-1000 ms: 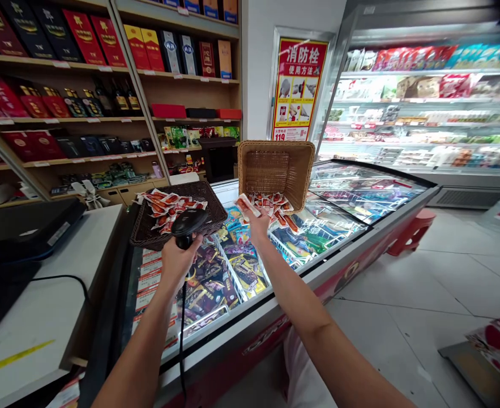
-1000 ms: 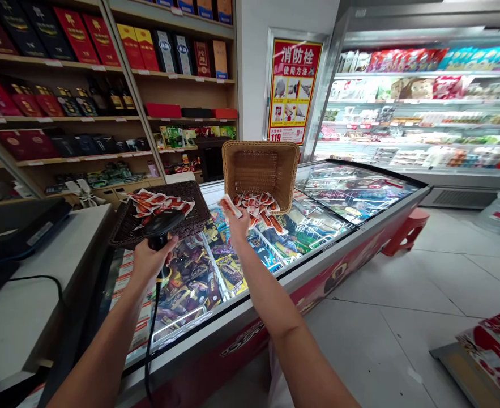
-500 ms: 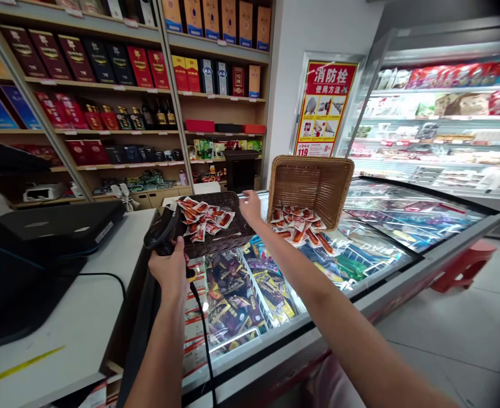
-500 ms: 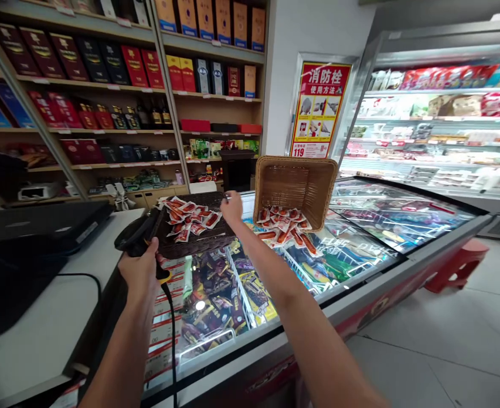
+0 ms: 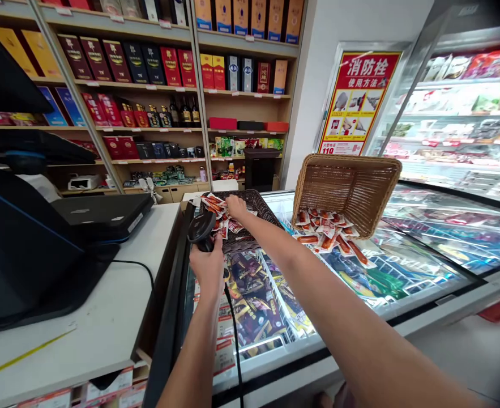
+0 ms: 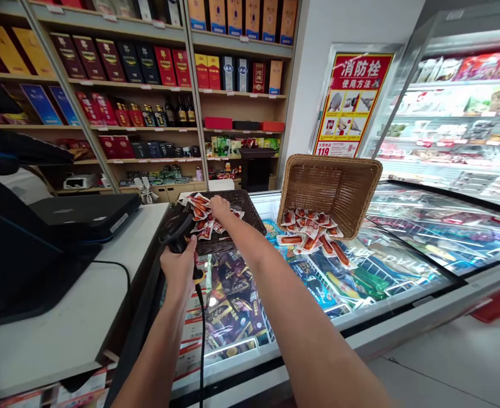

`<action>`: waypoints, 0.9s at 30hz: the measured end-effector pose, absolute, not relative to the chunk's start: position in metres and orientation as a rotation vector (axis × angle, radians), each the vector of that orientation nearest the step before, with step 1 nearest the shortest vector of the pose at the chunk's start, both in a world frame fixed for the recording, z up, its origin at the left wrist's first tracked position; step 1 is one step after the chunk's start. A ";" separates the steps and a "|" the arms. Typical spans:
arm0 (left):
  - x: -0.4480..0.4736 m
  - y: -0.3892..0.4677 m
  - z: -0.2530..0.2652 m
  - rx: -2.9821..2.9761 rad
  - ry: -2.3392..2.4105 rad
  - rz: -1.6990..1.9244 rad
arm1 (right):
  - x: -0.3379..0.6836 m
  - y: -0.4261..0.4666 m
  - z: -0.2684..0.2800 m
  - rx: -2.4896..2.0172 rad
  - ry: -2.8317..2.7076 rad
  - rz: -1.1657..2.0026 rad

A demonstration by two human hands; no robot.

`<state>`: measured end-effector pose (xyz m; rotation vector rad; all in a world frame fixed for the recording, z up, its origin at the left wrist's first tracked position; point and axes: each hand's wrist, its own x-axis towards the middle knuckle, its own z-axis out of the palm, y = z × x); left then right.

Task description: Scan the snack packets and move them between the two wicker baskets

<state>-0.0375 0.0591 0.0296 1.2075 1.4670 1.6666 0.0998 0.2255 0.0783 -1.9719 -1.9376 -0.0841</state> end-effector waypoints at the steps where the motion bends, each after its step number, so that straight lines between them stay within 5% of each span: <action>1: -0.036 0.058 0.030 1.185 1.474 1.658 | 0.108 0.221 0.079 -1.945 -1.880 -0.069; 6: -0.027 0.055 0.034 1.148 1.420 1.679 | 0.164 0.171 0.072 -1.590 -1.575 0.011; 14: -0.006 0.035 0.049 1.169 1.135 1.479 | 0.250 0.040 0.014 -1.081 -1.655 -0.393; 27: -0.021 0.022 0.067 1.601 1.144 1.069 | 0.276 0.021 -0.006 -1.008 -1.713 -0.268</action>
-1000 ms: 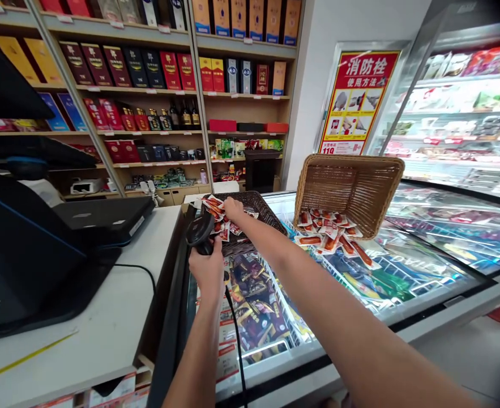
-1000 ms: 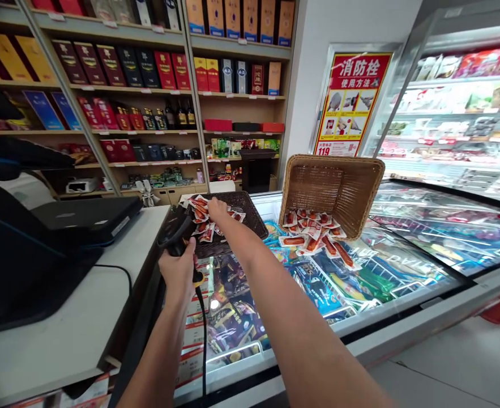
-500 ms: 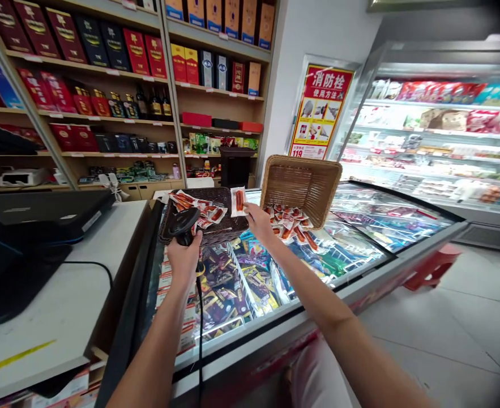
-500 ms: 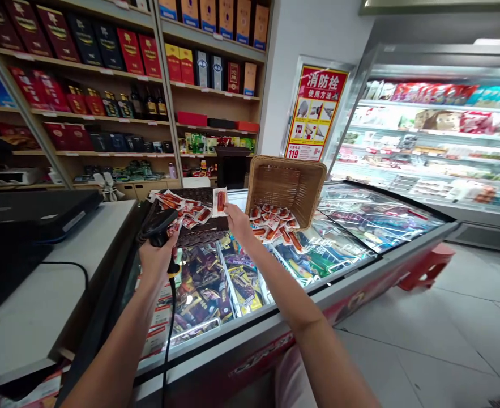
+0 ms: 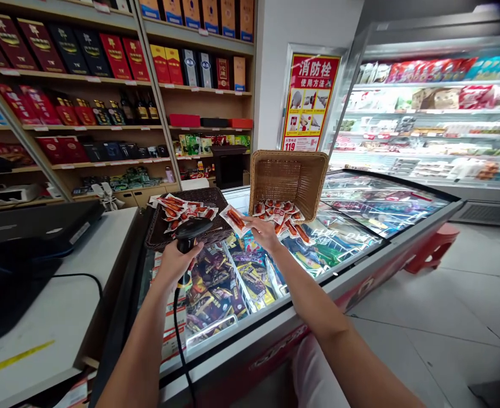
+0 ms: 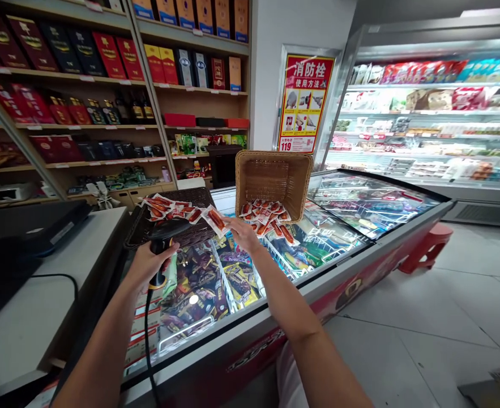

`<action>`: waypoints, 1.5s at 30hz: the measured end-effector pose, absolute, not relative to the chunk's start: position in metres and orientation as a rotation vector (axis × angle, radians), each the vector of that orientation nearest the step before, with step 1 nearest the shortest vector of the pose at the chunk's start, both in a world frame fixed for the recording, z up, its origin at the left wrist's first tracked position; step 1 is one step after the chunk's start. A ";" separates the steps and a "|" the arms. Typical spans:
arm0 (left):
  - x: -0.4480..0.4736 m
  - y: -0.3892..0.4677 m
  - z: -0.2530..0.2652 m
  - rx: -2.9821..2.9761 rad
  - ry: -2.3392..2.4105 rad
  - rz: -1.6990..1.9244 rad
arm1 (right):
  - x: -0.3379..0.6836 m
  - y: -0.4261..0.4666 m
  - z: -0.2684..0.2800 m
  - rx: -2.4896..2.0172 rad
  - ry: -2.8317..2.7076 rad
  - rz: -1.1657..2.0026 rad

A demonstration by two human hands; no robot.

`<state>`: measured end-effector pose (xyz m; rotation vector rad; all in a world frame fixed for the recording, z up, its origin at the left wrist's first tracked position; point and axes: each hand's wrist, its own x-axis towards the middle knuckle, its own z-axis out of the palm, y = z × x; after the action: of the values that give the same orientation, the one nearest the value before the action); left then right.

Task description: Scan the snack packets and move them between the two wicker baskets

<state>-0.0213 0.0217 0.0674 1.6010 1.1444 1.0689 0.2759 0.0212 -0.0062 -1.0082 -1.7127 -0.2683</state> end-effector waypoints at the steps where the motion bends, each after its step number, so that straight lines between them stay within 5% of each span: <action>1: -0.022 0.021 0.069 1.613 1.144 1.051 | 0.277 0.019 -0.005 -1.029 -1.712 -0.253; 23: -0.020 0.020 0.066 1.748 1.228 0.964 | 0.282 0.012 0.002 -1.257 -1.645 -0.152; 32: -0.018 0.025 0.063 1.602 1.192 1.074 | 0.322 0.015 0.007 -1.741 -0.976 -0.163; 40: -0.034 0.044 0.070 0.892 1.254 1.577 | 0.280 0.051 0.037 -1.915 -1.273 -0.345; 45: -0.044 0.050 0.066 0.786 1.268 1.647 | 0.193 0.126 0.070 -1.961 -1.696 -0.159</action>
<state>-0.0437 0.0505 0.0662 0.7859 1.2680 1.6473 0.1930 0.1256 0.0704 -1.9607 -1.6956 -0.1586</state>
